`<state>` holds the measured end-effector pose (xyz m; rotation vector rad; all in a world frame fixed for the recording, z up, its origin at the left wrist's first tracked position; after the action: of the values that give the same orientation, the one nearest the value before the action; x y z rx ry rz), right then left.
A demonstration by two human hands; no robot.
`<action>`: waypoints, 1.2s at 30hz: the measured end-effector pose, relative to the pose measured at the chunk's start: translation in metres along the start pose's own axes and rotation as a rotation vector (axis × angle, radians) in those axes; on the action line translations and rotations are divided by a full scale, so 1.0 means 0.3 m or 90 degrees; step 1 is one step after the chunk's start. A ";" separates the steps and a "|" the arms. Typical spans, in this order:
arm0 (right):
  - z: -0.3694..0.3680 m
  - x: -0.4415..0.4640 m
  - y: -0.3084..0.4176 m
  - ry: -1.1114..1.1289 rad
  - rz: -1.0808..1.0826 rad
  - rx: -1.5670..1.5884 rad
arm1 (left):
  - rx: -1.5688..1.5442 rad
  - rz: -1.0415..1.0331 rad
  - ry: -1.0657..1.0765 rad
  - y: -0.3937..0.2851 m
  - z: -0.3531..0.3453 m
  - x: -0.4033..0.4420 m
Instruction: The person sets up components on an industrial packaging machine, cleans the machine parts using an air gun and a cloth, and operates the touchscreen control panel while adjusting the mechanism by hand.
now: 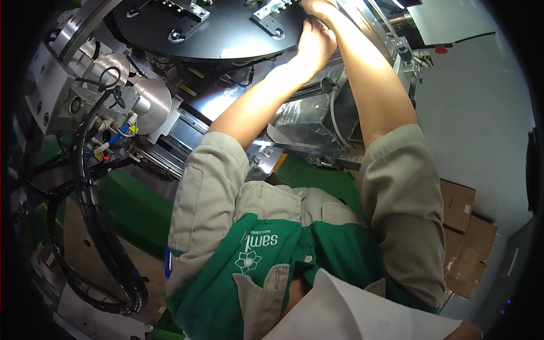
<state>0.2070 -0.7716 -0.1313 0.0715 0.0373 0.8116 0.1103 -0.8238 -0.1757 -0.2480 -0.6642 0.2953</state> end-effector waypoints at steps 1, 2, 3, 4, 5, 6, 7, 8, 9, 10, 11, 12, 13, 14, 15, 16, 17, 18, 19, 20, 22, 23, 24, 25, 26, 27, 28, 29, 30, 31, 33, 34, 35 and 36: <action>-0.004 0.003 0.004 -0.006 -0.003 -0.002 | -0.067 -0.029 -0.080 0.015 0.027 -0.011; 0.001 0.010 0.015 -0.011 -0.001 -0.003 | -0.127 -0.054 -0.169 0.040 0.063 -0.005; 0.007 0.012 0.017 -0.015 0.000 -0.001 | -0.124 -0.081 -0.085 0.051 0.060 0.016; 0.007 0.011 0.018 -0.018 0.001 0.000 | -0.123 -0.105 0.006 0.053 0.054 0.016; 0.006 0.006 0.015 -0.017 -0.002 0.005 | -0.127 -0.128 0.102 0.043 0.045 -0.006; 0.010 0.005 0.016 -0.018 -0.002 0.006 | -0.129 -0.181 0.105 0.025 0.063 -0.034; 0.010 0.004 0.015 -0.021 -0.003 0.007 | -0.231 -0.129 0.026 0.013 0.099 -0.074; 0.006 0.001 0.018 -0.026 -0.004 0.004 | -0.282 -0.145 0.024 -0.004 0.030 -0.120; 0.004 -0.006 0.016 -0.034 -0.004 0.001 | -0.426 -0.080 -0.015 -0.012 0.107 -0.163; 0.003 -0.010 0.009 -0.042 -0.007 -0.003 | -0.483 -0.044 -0.018 -0.018 0.135 -0.200; 0.004 -0.014 0.001 -0.053 -0.011 -0.007 | -0.540 -0.009 -0.022 -0.013 0.141 -0.224; 0.008 -0.010 -0.001 -0.064 -0.014 -0.012 | -0.565 -0.003 -0.041 0.003 0.155 -0.239; 0.012 0.000 -0.006 -0.079 -0.024 -0.023 | -0.589 0.003 -0.058 0.030 0.161 -0.239; 0.010 0.012 -0.015 -0.083 -0.034 -0.035 | -0.554 0.016 -0.090 0.052 0.158 -0.229; 0.015 -0.001 -0.017 -0.087 -0.053 -0.049 | -0.532 0.018 -0.105 0.076 0.166 -0.195; 0.016 -0.009 -0.010 -0.090 -0.068 -0.062 | -0.501 0.013 -0.100 0.076 0.152 -0.184; 0.019 0.011 0.010 -0.109 -0.080 -0.092 | -0.456 0.002 -0.122 0.096 0.155 -0.135; 0.022 -0.001 0.031 -0.139 -0.082 -0.123 | -0.454 0.028 -0.063 0.099 0.162 -0.133; -0.010 -0.017 0.014 -0.206 -0.018 -0.119 | -0.454 0.017 -0.035 0.106 0.161 -0.135; -0.127 0.117 -0.170 -0.117 -0.144 -0.049 | -0.440 0.007 -0.050 0.107 0.171 -0.137; -0.036 0.002 -0.065 -0.036 -0.063 0.093 | -0.421 -0.008 -0.062 0.115 0.178 -0.139; -0.022 -0.044 -0.023 -0.031 -0.032 0.068 | -0.420 -0.013 -0.060 0.113 0.189 -0.137; -0.030 -0.041 -0.020 -0.025 -0.023 0.053 | -0.409 -0.008 -0.067 0.115 0.197 -0.133; -0.030 -0.018 -0.005 -0.023 -0.007 0.040 | -0.348 -0.008 -0.060 0.122 0.199 -0.111; -0.024 -0.010 -0.005 -0.005 0.015 0.003 | -0.290 -0.008 -0.042 0.119 0.201 -0.107; -0.007 -0.024 0.001 -0.009 0.038 0.031 | -0.236 -0.011 -0.020 0.106 0.191 -0.110; 0.010 -0.030 0.006 0.012 0.041 0.019 | -0.149 -0.027 0.037 0.101 0.172 -0.085; 0.022 -0.032 0.019 0.031 0.046 0.011 | -0.123 -0.030 0.016 0.112 0.164 -0.058; -0.044 0.044 -0.064 0.033 0.042 0.086 | -0.100 -0.035 0.003 0.113 0.141 -0.043; -0.016 0.011 -0.043 0.012 0.036 0.096 | -0.081 -0.043 -0.006 0.103 0.127 -0.037; 0.030 -0.041 -0.002 0.040 0.038 0.203 | -0.001 -0.048 0.082 0.088 0.078 0.006; 0.005 -0.006 -0.043 0.021 0.031 0.206 | 0.031 -0.043 0.077 0.082 0.062 0.029; -0.003 0.029 -0.091 0.000 0.035 0.150 | 0.061 -0.038 0.075 0.073 0.044 0.048; -0.002 0.036 -0.116 -0.019 0.035 0.096 | 0.048 -0.031 0.082 0.068 0.021 0.063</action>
<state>0.2396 -0.7877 -0.1346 0.2275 0.0686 0.8619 0.1167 -0.7977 -0.1668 -0.1774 -0.5305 0.2552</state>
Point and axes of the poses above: each hand's wrist, its own x-axis towards the middle knuckle, its own z-axis out of the back of the hand, y = z × x, the point moved 4 cm from there along x, towards the middle knuckle, and after that the axes turned 8 degrees about y, right-handed, at the moved point
